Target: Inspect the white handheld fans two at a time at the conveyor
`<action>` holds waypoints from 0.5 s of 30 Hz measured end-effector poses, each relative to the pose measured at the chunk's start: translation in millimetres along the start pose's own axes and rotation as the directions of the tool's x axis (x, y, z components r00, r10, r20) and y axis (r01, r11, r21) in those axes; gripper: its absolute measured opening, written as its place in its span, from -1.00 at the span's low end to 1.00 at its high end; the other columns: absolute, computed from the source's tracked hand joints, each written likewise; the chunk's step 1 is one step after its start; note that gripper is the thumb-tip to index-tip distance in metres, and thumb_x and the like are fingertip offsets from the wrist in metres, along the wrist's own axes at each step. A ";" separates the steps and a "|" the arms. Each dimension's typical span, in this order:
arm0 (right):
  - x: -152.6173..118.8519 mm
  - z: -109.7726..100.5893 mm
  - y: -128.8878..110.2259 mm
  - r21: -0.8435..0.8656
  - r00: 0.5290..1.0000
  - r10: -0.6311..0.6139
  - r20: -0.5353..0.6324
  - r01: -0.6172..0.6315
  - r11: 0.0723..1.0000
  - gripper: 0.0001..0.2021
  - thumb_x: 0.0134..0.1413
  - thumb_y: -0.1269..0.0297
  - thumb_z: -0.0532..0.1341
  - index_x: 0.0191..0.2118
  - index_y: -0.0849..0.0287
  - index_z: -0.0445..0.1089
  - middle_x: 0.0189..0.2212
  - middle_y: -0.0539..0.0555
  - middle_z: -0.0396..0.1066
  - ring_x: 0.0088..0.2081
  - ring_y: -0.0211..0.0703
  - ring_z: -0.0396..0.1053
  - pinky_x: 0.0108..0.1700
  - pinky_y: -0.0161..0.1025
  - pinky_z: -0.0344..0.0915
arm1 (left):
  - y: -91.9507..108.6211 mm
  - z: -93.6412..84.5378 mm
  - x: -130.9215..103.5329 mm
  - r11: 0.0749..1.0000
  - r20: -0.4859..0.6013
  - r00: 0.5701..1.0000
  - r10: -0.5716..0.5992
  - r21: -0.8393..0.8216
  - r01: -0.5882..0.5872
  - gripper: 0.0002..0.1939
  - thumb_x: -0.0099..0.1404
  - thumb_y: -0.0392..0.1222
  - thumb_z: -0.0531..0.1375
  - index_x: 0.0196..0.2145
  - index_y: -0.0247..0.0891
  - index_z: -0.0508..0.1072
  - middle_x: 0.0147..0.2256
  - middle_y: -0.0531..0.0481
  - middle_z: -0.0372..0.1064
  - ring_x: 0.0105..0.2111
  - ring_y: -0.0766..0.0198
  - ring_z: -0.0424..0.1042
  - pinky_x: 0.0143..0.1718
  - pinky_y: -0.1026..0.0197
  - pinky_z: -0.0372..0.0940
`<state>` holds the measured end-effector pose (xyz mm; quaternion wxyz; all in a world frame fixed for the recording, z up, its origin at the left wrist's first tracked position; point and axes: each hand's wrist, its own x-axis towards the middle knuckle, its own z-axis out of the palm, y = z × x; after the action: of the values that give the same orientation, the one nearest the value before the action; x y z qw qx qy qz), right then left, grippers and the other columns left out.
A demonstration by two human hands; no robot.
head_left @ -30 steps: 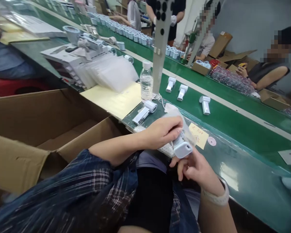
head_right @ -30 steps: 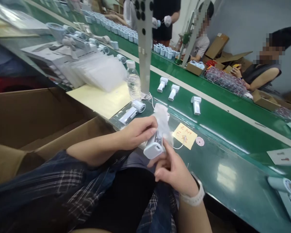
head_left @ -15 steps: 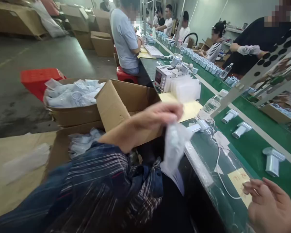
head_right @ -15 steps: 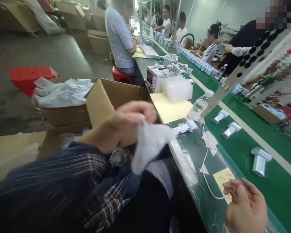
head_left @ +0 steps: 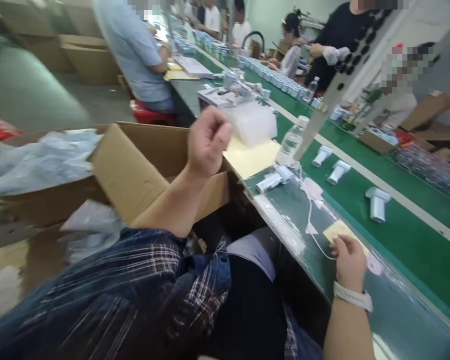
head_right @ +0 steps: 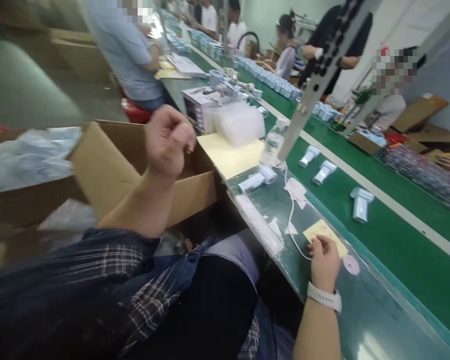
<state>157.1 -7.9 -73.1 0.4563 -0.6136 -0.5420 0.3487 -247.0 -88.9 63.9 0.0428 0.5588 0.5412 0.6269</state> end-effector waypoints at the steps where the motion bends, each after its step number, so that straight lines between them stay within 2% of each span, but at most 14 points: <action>1: -1.6 0.8 2.1 -0.024 1.000 0.005 0.013 -0.005 1.000 -0.66 -0.19 0.04 0.32 -0.31 0.16 0.40 -0.53 0.01 0.44 -0.50 -0.13 0.40 -0.48 -0.23 0.26 | 0.8 28.1 1.3 0.998 0.057 0.998 0.018 -0.055 -0.014 -0.72 0.46 0.04 0.12 -0.34 -0.18 0.29 -0.50 0.11 0.18 -0.46 0.33 0.27 -0.40 0.26 0.20; 3: -5.8 2.8 6.7 -0.054 1.000 0.013 0.006 -0.013 0.998 -0.63 -0.16 -0.01 0.32 -0.29 0.16 0.42 -0.44 0.06 0.49 -0.44 -0.10 0.45 -0.44 -0.21 0.28 | 6.0 83.9 5.9 0.985 0.226 0.972 0.070 -0.170 -0.031 -0.77 0.41 -0.05 0.15 -0.37 -0.19 0.28 -0.50 0.12 0.18 -0.48 0.36 0.22 -0.40 0.26 0.18; 4: -7.8 3.6 8.9 -0.061 1.000 0.016 0.005 -0.016 0.998 -0.62 -0.13 -0.02 0.31 -0.27 0.16 0.43 -0.39 0.09 0.51 -0.41 -0.09 0.47 -0.42 -0.20 0.30 | 9.9 111.0 8.0 0.977 0.329 0.939 0.102 -0.209 -0.033 -0.80 0.39 -0.10 0.15 -0.37 -0.20 0.28 -0.50 0.12 0.19 -0.49 0.36 0.20 -0.39 0.26 0.17; 5: -9.2 3.6 10.8 -0.065 1.000 0.020 0.009 -0.019 0.998 -0.61 -0.10 -0.04 0.30 -0.25 0.17 0.44 -0.36 0.10 0.52 -0.39 -0.08 0.48 -0.41 -0.20 0.33 | 14.0 137.0 8.9 0.973 0.434 0.891 0.133 -0.228 -0.035 -0.83 0.37 -0.13 0.15 -0.37 -0.21 0.29 -0.49 0.11 0.21 -0.48 0.36 0.19 -0.38 0.25 0.16; 7: -8.7 -0.4 13.6 -0.066 0.999 0.031 0.036 -0.028 0.997 -0.58 -0.05 -0.06 0.28 -0.19 0.17 0.44 -0.32 0.11 0.53 -0.38 -0.08 0.50 -0.42 -0.19 0.36 | 19.9 184.7 4.6 0.977 0.618 0.767 0.174 -0.208 -0.054 -0.89 0.35 -0.19 0.14 -0.34 -0.22 0.31 -0.46 0.08 0.28 -0.45 0.34 0.23 -0.34 0.24 0.15; 9: -0.9 -12.0 14.6 -0.073 0.998 0.040 0.057 -0.036 0.997 -0.52 -0.02 -0.08 0.27 -0.07 0.16 0.42 -0.29 0.11 0.53 -0.38 -0.07 0.52 -0.43 -0.18 0.40 | 18.8 223.8 -8.1 0.983 0.725 0.664 0.182 -0.155 -0.101 -0.93 0.33 -0.23 0.14 -0.33 -0.22 0.33 -0.41 0.03 0.36 -0.40 0.29 0.28 -0.30 0.22 0.16; 10: 6.9 -20.7 14.4 -0.107 0.998 0.033 0.044 -0.028 0.994 -0.50 0.00 -0.07 0.26 -0.01 0.16 0.40 -0.26 0.11 0.53 -0.38 -0.07 0.52 -0.41 -0.16 0.43 | 15.0 239.4 -16.3 0.984 0.754 0.633 0.176 -0.127 -0.121 -0.94 0.33 -0.25 0.13 -0.34 -0.22 0.32 -0.39 0.01 0.38 -0.37 0.27 0.30 -0.28 0.20 0.17; 11: 17.5 -30.8 13.9 -0.161 1.000 0.018 0.012 -0.016 0.987 -0.50 0.03 -0.04 0.25 0.03 0.15 0.39 -0.22 0.12 0.53 -0.35 -0.06 0.53 -0.36 -0.12 0.46 | 9.5 252.1 -24.6 0.987 0.768 0.621 0.156 -0.090 -0.137 -0.93 0.32 -0.28 0.11 -0.36 -0.22 0.31 -0.38 -0.01 0.38 -0.36 0.24 0.31 -0.26 0.19 0.18; 13: 47.9 -51.4 12.2 -0.305 0.996 -0.030 -0.085 0.003 0.952 -0.56 0.08 0.06 0.21 0.04 0.16 0.42 -0.08 0.21 0.50 -0.18 0.00 0.53 -0.15 0.00 0.50 | -4.1 269.1 -38.1 0.985 0.799 0.582 0.150 -0.071 -0.156 -0.91 0.30 -0.30 0.11 -0.39 -0.22 0.32 -0.40 -0.03 0.40 -0.34 0.20 0.33 -0.23 0.16 0.20; 15: 88.3 -65.2 10.2 -0.428 0.984 -0.071 -0.161 -0.005 0.904 -0.64 0.06 0.18 0.22 -0.04 0.20 0.50 0.12 0.33 0.38 0.08 0.10 0.43 0.12 0.10 0.39 | -15.9 277.1 -44.7 0.982 0.789 0.591 0.165 -0.078 -0.170 -0.91 0.32 -0.29 0.10 -0.36 -0.24 0.36 -0.37 -0.06 0.44 -0.29 0.16 0.37 -0.16 0.11 0.23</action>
<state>235.8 67.1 -54.6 0.3622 -0.7170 -0.5739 0.1595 -32.2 62.9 -35.1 0.2170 0.8267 0.4130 0.3144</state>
